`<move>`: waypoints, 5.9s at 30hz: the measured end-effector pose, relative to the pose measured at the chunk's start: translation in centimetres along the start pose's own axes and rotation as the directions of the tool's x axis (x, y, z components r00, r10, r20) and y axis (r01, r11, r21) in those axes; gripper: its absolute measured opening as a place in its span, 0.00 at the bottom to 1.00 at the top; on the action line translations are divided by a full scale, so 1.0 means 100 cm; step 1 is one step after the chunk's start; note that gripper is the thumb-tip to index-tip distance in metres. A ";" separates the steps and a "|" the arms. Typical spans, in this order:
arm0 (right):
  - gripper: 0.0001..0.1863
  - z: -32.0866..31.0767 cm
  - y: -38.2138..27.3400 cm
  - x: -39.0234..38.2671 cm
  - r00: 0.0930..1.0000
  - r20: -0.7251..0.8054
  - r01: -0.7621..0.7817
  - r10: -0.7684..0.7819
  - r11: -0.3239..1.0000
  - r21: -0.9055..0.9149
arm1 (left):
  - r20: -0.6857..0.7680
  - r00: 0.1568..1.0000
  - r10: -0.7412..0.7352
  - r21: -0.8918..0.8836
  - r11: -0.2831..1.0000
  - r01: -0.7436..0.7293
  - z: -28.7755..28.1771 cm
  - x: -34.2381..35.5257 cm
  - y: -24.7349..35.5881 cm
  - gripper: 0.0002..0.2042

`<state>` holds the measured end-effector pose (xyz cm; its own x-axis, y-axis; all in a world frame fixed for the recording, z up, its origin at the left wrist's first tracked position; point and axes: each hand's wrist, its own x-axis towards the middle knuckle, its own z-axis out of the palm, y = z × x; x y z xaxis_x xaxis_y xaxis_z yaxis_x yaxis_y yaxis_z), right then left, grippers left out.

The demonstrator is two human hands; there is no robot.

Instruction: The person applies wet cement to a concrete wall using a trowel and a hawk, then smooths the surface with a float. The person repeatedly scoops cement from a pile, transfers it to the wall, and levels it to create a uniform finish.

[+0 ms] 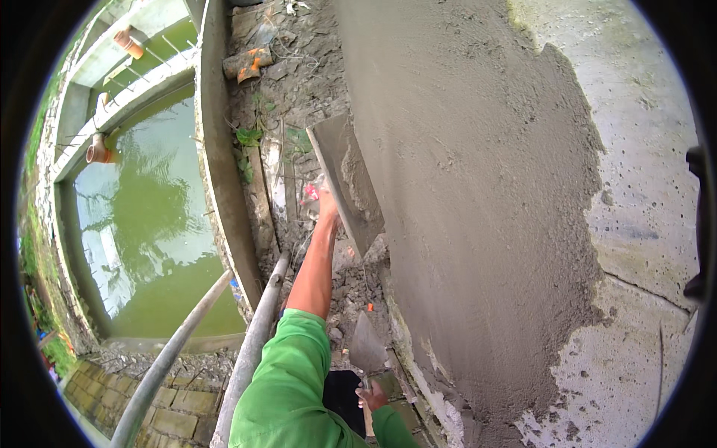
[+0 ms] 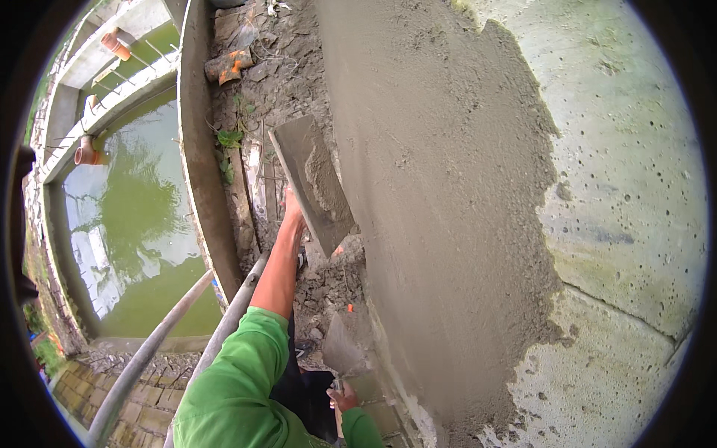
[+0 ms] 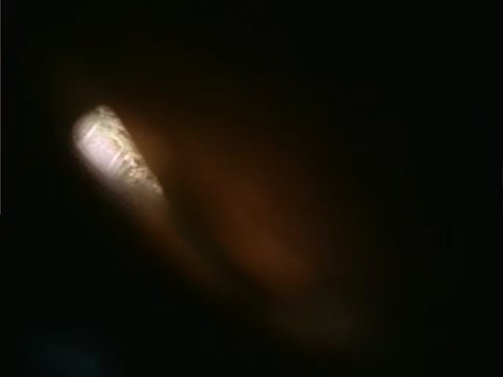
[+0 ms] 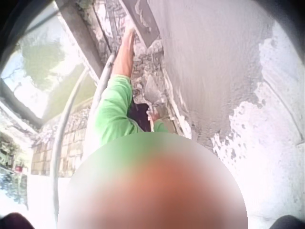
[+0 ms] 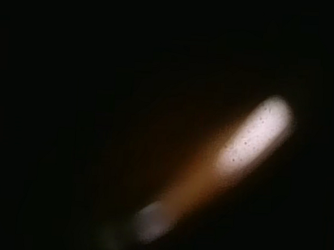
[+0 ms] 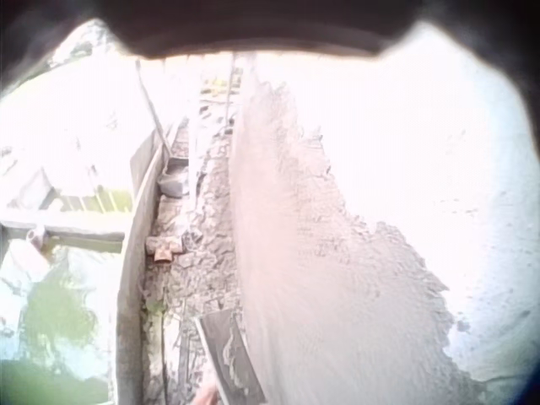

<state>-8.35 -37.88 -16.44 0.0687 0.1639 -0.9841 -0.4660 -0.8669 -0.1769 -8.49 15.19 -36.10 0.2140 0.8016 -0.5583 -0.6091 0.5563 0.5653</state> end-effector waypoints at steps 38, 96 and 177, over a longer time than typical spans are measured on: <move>0.16 -0.007 0.039 -0.009 0.979 -0.073 0.201 -0.191 0.962 0.184 | 0.467 0.883 0.034 0.540 0.780 -0.316 0.137 -0.285 0.019 0.18; 0.26 -0.018 0.028 -0.072 0.670 -0.452 0.446 -0.589 0.806 -0.389 | 0.301 0.890 0.341 0.415 0.794 -0.445 0.186 -0.161 0.053 0.20; 0.18 -0.013 0.060 -0.067 0.968 -0.234 0.088 -0.085 0.996 -0.001 | 0.569 0.818 -0.084 0.597 0.727 -0.341 0.132 -0.374 0.015 0.25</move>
<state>-10.50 -44.76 -10.94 0.3129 0.1224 -0.9419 -0.4574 -0.8497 -0.2624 -7.30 -11.06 -6.36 0.6608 0.7336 -0.1585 -0.0597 0.2618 0.9633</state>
